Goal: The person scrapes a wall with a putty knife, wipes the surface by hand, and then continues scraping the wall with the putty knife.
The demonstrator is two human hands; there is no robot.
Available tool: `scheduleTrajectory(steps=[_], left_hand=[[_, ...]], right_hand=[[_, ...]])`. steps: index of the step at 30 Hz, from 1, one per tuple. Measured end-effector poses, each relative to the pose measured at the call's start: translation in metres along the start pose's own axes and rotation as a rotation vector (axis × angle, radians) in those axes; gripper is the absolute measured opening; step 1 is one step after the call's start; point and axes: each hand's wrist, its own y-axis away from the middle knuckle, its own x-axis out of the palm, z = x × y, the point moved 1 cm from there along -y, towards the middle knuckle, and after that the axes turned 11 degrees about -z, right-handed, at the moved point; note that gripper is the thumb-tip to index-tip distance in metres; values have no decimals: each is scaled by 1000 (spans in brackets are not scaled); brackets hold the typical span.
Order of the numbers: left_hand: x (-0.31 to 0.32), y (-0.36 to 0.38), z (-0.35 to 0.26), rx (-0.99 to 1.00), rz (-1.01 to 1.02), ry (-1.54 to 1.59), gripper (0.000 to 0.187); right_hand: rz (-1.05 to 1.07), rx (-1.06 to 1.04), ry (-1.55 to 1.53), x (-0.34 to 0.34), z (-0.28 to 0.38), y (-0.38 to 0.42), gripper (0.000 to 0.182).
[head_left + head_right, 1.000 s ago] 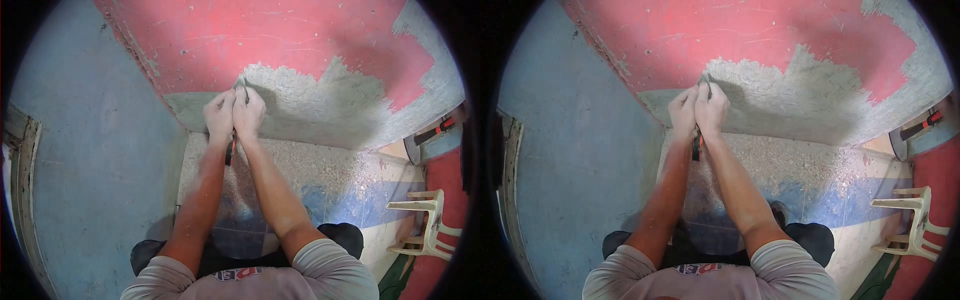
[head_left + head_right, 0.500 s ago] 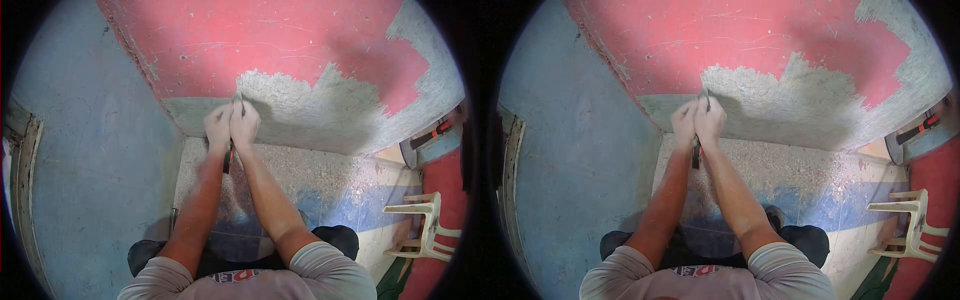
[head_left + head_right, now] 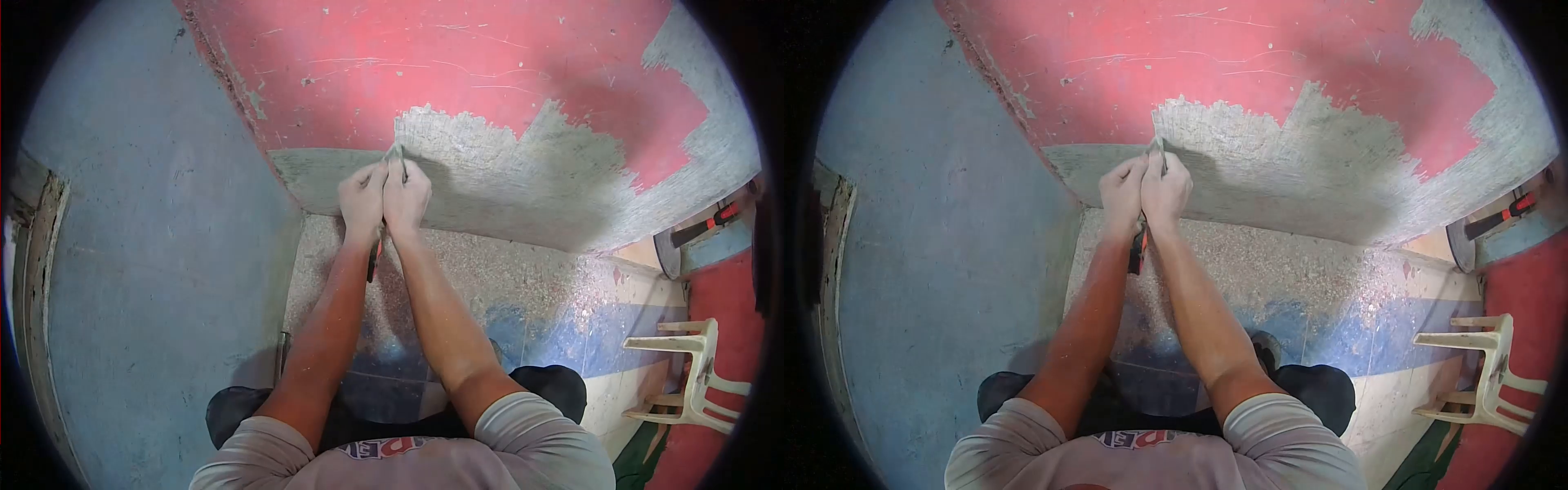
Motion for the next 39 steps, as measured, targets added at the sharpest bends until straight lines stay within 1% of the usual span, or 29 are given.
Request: scheduleTrajectory(steps=[3,6,9,10,12,13,15,16,17,19,22,23,26,27,29,30,31,33,35,36,37,38,39], left_hand=[[2,2,12,-45,-31,59,20],[11,-16,-58,88,-3,95,21],[19,-26,-79,-43,36,316,21],[17,-25,-68,19,19,229,22],[11,-17,-27,147,-18,56,23],[5,-8,-12,156,12,9,24],[-10,12,38,-20,11,31,25],[-11,15,44,-106,10,48,25],[-9,9,48,-71,9,43,25],[-8,-2,35,-13,15,13,24],[-9,0,13,-114,39,76,24],[-8,1,18,-130,35,123,24],[-14,2,56,-6,25,6,24],[-14,8,60,-62,0,-7,24],[-14,13,67,-67,-23,-9,24],[-12,11,67,-69,-32,-12,24],[-8,7,47,-56,-31,20,24],[-6,3,19,-63,-42,67,24],[-6,4,23,-118,-41,93,24],[-6,1,22,-130,-40,108,24],[-9,1,27,-29,-37,-23,24],[-12,1,37,-36,-31,-27,24],[-13,2,52,-43,-24,-29,24]], right_hand=[[-18,15,-85,3,-10,3,31],[-71,-244,-69,7,48,-29,31],[10,-26,-217,3,83,-35,36],[1,-29,-183,2,77,-32,36],[-16,-39,-119,1,43,-19,36],[-25,-99,-50,2,15,-10,36],[15,-25,41,1,-35,18,36],[33,6,86,0,-37,21,35],[27,-12,87,3,-39,17,35],[14,-24,92,5,-20,9,35],[-5,51,-5,6,-10,11,35],[-19,49,5,6,-8,12,34],[22,36,68,7,-34,18,33],[30,53,94,5,-39,22,33],[30,73,50,4,-50,25,33],[26,84,27,5,-50,23,33],[42,2,106,5,-35,14,32],[72,72,79,4,-13,5,32],[73,110,31,6,-8,8,33],[39,78,9,8,-12,11,33],[5,40,-18,11,-20,14,34],[-26,-3,-44,12,-27,15,35],[27,8,49,8,-33,17,34]])
